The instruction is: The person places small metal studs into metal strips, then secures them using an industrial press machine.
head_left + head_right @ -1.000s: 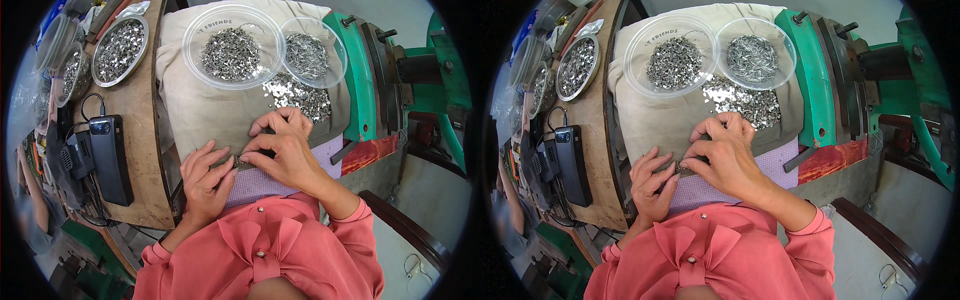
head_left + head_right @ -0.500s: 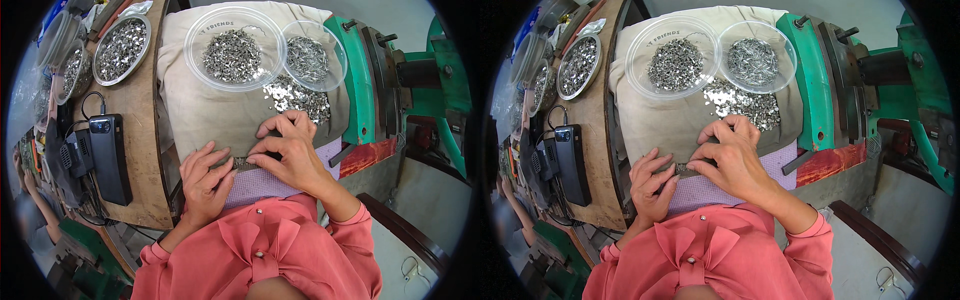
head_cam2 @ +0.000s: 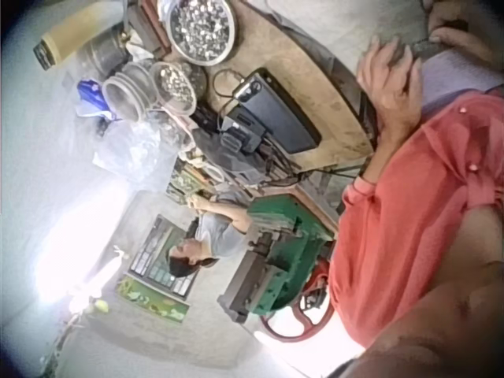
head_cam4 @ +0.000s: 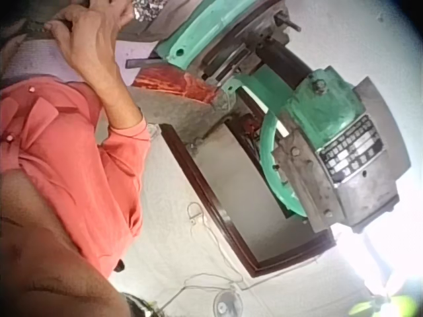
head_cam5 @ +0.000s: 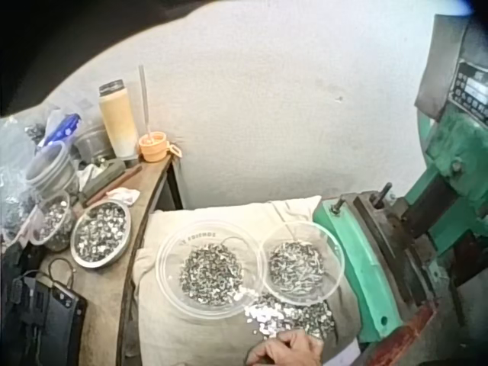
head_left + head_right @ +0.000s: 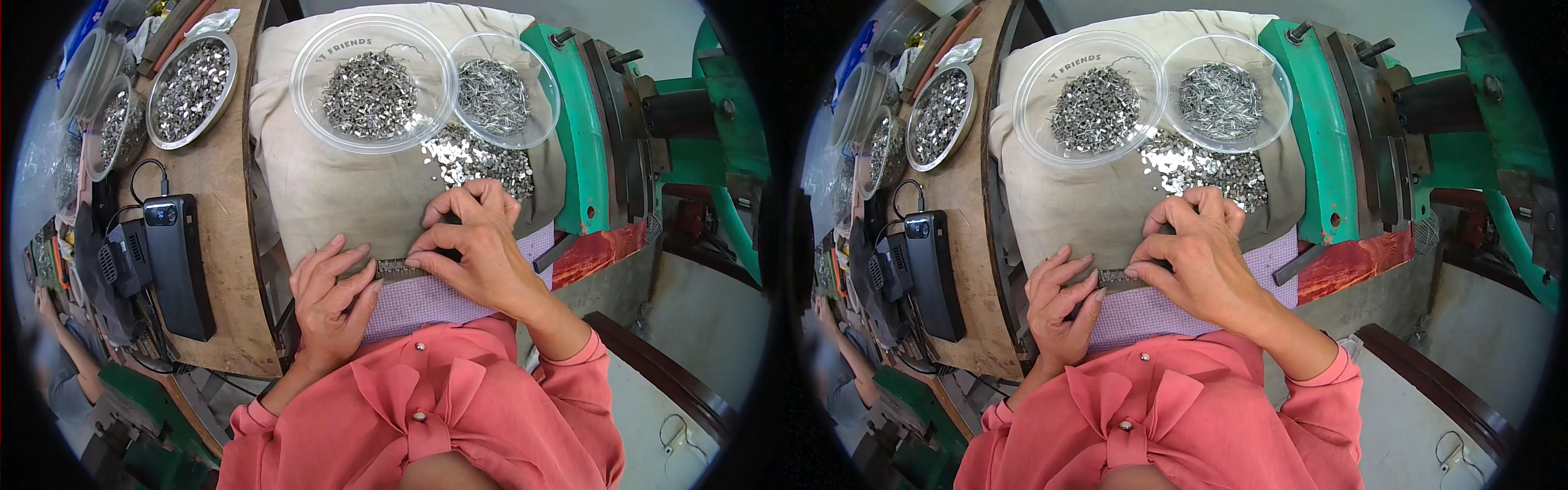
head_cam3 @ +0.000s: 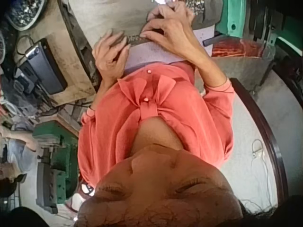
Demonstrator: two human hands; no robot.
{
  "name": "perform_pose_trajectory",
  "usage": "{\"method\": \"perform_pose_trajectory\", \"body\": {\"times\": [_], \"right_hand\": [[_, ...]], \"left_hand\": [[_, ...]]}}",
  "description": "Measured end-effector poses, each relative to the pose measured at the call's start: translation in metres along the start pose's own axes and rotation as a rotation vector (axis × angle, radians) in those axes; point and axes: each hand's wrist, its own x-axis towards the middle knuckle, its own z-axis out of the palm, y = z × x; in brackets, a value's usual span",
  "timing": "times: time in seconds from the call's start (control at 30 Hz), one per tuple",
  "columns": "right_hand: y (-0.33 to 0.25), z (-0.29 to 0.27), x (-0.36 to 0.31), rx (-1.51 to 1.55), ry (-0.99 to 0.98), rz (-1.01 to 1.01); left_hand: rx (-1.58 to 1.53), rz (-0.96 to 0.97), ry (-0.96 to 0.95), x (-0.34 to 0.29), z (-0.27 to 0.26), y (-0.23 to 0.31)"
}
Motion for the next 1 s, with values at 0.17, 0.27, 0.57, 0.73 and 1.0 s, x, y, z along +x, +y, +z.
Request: {"method": "perform_pose_trajectory", "body": {"times": [0.17,0.27,0.57,0.73,1.0], "right_hand": [[0.003,-0.005,-0.001,-0.009,0.015,-0.014],[-0.001,-0.003,0.002,-0.007,0.013,-0.009],[0.004,-0.011,-0.002,-0.026,-0.016,0.006],[0.005,-0.015,-0.001,0.023,0.012,0.021],[-0.003,-0.025,-0.002,-0.441,0.217,-0.126]], "left_hand": [[0.000,-0.009,0.006,0.000,0.001,0.000],[-0.004,-0.018,0.010,0.000,0.001,0.001],[-0.006,-0.024,0.008,-0.001,0.001,0.000],[-0.007,-0.023,0.009,0.000,0.001,0.000],[-0.010,-0.011,0.023,-0.001,0.001,-0.001]]}}
